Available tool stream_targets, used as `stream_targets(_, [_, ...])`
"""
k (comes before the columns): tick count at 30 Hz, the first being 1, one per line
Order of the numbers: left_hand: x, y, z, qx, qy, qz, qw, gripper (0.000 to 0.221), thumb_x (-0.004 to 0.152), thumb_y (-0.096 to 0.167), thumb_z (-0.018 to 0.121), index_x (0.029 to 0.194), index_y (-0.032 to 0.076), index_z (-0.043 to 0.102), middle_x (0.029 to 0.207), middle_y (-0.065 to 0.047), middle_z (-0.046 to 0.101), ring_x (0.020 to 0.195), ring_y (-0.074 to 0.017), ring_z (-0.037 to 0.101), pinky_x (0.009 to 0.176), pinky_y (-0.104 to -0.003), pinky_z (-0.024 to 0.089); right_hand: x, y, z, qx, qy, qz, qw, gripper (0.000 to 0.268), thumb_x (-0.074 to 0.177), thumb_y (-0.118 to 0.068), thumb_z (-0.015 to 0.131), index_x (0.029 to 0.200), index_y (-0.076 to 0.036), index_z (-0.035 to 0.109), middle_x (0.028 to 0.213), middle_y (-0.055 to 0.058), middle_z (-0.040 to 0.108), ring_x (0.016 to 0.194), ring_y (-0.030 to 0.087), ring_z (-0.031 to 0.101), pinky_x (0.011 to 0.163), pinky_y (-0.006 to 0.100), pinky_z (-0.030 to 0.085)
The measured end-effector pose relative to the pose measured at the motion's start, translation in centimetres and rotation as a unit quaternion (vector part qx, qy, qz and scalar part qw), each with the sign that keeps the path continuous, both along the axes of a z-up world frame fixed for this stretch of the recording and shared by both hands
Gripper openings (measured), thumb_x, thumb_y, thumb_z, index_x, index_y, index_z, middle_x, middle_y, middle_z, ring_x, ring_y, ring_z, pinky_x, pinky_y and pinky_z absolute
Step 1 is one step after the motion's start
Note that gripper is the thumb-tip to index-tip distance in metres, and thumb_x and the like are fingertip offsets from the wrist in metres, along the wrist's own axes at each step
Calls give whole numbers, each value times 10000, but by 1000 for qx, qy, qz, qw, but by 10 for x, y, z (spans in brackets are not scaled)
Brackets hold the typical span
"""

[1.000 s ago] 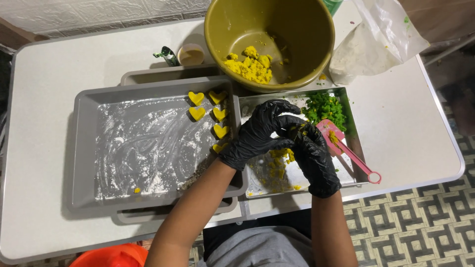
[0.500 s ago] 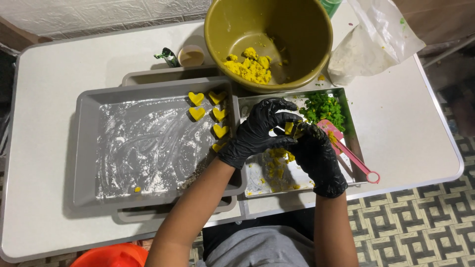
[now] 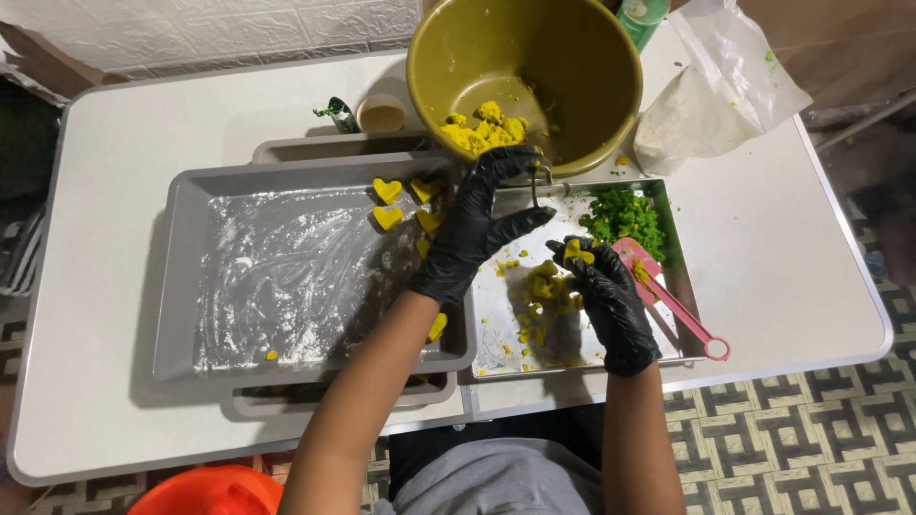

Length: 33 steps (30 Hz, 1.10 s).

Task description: Stuffing heart-shaped dough pieces with a green vegetable mixture and arranging them on a tray.

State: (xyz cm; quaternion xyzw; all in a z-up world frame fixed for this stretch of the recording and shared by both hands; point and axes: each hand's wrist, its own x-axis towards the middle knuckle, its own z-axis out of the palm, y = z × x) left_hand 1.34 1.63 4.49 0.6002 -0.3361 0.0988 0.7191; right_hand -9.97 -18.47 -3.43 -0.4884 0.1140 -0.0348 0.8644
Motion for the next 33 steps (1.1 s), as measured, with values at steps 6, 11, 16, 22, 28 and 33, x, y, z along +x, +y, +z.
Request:
stream_targets(6, [10, 76, 48, -2, -21, 116, 993, 398, 967, 390, 721, 1308, 251, 572, 1388, -49, 560, 1273, -248, 566, 1075, -420, 545, -1, -20, -4, -190, 45, 12, 981, 340, 918, -81, 651, 1257, -66, 671, 1272, 81, 698, 1100, 187, 670, 911, 275, 534])
stream_targets(11, [40, 162, -1, -19, -16, 249, 968, 397, 956, 201, 784, 1309, 165, 606, 1358, -63, 601, 1305, -251, 575, 1120, -392, 513, 3, -9, 25, -186, 72, 16, 980, 438, 868, -96, 700, 1298, -46, 638, 1194, 106, 701, 1044, 255, 709, 856, 317, 557])
stream_targets(16, [45, 193, -28, -79, 71, 297, 949, 468, 897, 87, 859, 1296, 158, 624, 1275, 5, 651, 1204, -82, 576, 1054, -275, 499, 25, 36, 32, -80, -57, 32, 995, 445, 821, 66, 694, 1254, 9, 614, 1173, 210, 687, 1041, 304, 718, 851, 358, 609])
stream_targets(22, [46, 190, -39, -30, 83, 372, 924, 471, 908, 242, 889, 1299, 245, 627, 1289, 62, 615, 1207, -77, 516, 1006, -332, 425, 51, 155, 89, -428, -75, 54, 899, 402, 756, -253, 913, 1112, -143, 762, 1052, 70, 748, 1135, 291, 682, 1059, 426, 471])
stream_targets(28, [45, 189, -41, 1, 85, 384, 919, 490, 897, 217, 892, 1303, 207, 618, 1303, 5, 603, 1234, -134, 504, 1009, -401, 435, 83, 198, 52, -668, -69, 112, 733, 305, 708, -568, 801, 971, -442, 714, 950, -162, 713, 1018, 156, 687, 964, 337, 508])
stream_targets(33, [50, 194, -50, 29, 81, 388, 918, 500, 871, 239, 915, 1281, 205, 630, 1281, -11, 602, 1255, -189, 528, 1016, -462, 455, 92, 230, 49, -386, 114, 151, 903, 418, 824, -501, 751, 1071, -167, 799, 1114, 152, 759, 1134, 407, 661, 1042, 470, 448])
